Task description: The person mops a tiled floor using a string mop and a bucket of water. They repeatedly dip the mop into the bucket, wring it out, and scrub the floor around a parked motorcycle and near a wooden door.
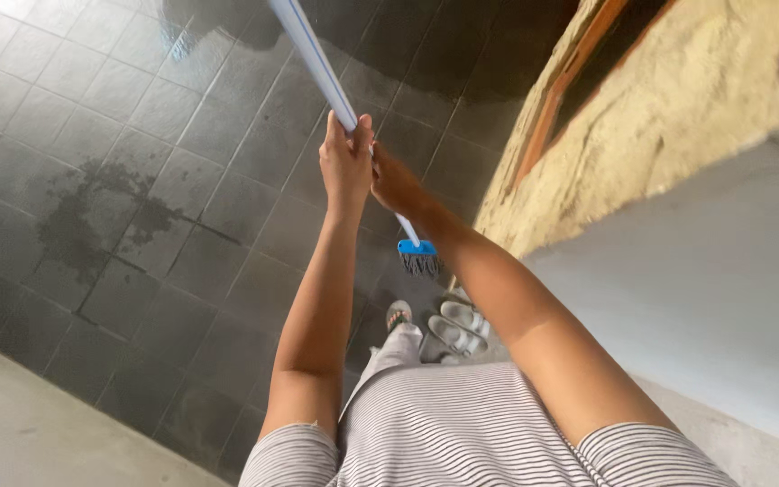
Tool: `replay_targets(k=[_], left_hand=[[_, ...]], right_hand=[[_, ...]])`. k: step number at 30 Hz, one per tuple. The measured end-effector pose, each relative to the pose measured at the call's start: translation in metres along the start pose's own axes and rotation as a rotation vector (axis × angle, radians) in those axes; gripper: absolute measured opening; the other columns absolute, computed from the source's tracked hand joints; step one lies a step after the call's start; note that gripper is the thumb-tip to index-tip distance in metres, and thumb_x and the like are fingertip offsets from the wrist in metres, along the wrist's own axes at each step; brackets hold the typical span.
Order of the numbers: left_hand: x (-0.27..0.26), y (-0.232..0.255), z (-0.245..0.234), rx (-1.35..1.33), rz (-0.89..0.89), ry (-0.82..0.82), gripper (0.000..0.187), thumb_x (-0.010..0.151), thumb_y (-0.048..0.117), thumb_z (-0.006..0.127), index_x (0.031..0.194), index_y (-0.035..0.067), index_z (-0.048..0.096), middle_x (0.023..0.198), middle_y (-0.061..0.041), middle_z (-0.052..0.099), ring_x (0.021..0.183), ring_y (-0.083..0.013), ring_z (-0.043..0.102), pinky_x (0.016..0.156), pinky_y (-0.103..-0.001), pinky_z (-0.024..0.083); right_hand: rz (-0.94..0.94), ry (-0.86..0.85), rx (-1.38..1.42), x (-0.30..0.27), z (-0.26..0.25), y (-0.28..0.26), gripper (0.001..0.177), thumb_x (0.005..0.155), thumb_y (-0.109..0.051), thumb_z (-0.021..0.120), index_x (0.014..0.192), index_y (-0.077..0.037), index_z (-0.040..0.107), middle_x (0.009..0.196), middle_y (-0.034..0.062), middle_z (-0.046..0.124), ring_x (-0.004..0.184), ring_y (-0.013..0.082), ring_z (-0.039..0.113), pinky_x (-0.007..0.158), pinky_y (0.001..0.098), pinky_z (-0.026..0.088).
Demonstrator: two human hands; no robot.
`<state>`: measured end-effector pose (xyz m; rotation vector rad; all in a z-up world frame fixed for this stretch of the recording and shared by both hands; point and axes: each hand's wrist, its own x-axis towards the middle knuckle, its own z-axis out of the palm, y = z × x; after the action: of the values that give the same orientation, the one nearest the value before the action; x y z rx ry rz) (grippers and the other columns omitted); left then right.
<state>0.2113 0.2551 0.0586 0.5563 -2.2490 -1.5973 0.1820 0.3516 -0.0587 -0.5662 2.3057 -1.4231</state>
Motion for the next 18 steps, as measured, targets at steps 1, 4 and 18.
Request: replay_targets(k=[1,4,18], left_hand=[[0.017,-0.003,0.004,-0.014,-0.051,-0.009,0.027,0.104,0.032,0.062,0.105,0.005,0.060,0.083,-0.011,0.074,0.074,-0.0235,0.076,0.064,-0.039,0.058],[0.056,-0.004,-0.019,0.076,0.072,0.039,0.028,0.102,0.034,0.064,0.109,0.007,0.060,0.082,-0.008,0.076,0.077,-0.0217,0.077,0.068,-0.038,0.058],[0.177,-0.042,-0.034,0.098,0.178,0.052,0.026,0.105,0.032,0.064,0.111,0.008,0.058,0.077,-0.012,0.065,0.067,-0.0258,0.065,0.063,-0.039,0.051]], right_hand=[[-0.028,0.006,-0.003,0.021,0.000,0.005,0.050,0.105,-0.015,0.045,0.149,0.006,0.036,0.120,0.0317,0.066,0.109,0.0454,0.066,0.089,0.0499,0.054],[0.001,-0.069,-0.069,0.062,0.010,-0.011,0.049,0.103,-0.016,0.044,0.148,0.002,0.039,0.118,0.0288,0.070,0.108,0.0429,0.069,0.089,0.0500,0.054],[-0.046,-0.097,0.028,0.197,0.023,-0.037,0.056,0.106,-0.032,0.051,0.155,-0.014,0.032,0.129,0.0232,0.068,0.117,0.0417,0.066,0.093,0.0488,0.054]])
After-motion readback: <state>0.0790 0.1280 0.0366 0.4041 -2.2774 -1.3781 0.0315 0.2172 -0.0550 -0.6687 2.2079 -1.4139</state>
